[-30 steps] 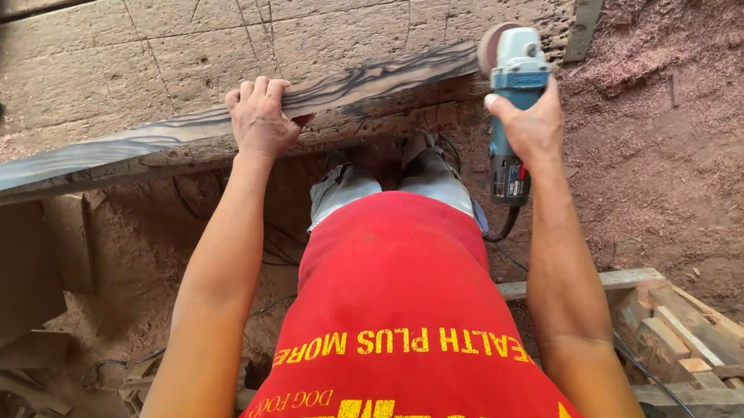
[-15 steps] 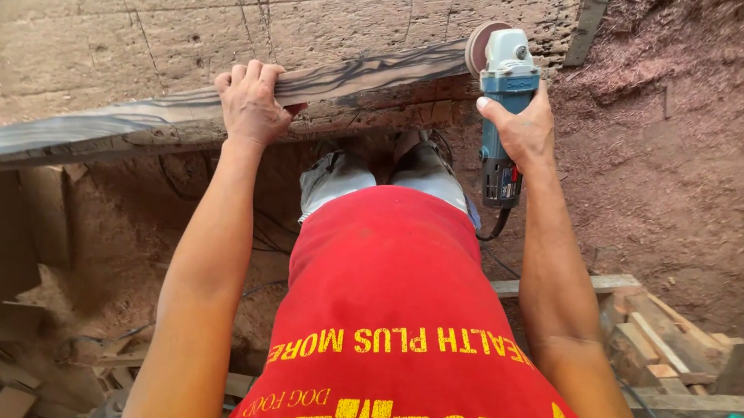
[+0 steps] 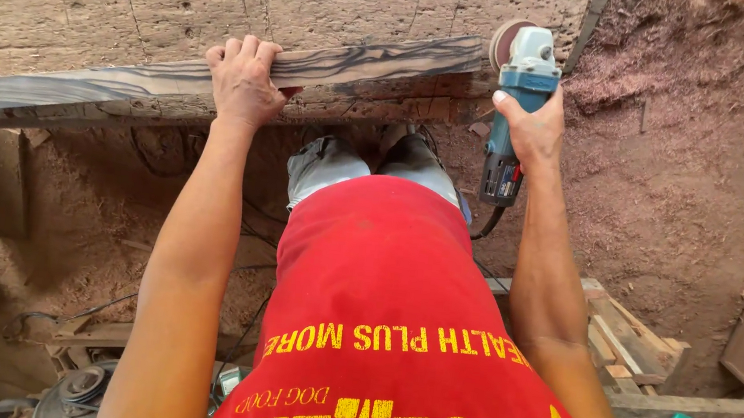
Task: Sand a decorative piece of wood using an angle grinder with a sanding disc attachment.
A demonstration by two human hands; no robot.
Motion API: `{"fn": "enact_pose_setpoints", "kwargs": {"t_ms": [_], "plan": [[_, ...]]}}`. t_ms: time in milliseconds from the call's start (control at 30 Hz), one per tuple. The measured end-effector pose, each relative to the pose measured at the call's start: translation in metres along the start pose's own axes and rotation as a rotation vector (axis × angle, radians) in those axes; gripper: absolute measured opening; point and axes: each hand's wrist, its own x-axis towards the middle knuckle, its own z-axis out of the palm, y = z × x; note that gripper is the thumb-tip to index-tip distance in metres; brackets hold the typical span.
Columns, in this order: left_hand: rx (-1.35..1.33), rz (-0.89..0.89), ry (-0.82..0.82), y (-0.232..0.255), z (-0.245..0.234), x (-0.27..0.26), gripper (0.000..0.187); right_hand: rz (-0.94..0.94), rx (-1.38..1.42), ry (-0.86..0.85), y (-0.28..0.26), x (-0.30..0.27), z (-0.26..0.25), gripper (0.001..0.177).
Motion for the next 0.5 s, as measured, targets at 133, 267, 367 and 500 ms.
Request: {"fn": "enact_pose_setpoints", "kwargs": {"t_ms": [133,267,367,500], "plan": [[-0.002,-0.012,-0.008,-0.002,0.006,-0.005,0.057,0.026,0.101,-0.042,-0.008,-0.007,0.004,0.059],[-0.02,-0.013,0.006,0.0,0.0,-0.001,0.058,0.032,0.067,-0.04,-0.012,-0.002,0.01,0.058],[-0.009,-0.033,-0.043,0.001,-0.004,0.001,0.057,0.031,0.112,-0.005,-0.003,0.001,0.002,0.058],[-0.027,-0.024,-0.009,-0.005,0.01,-0.007,0.057,0.045,0.126,-0.015,-0.011,-0.005,0.005,0.059]]}}
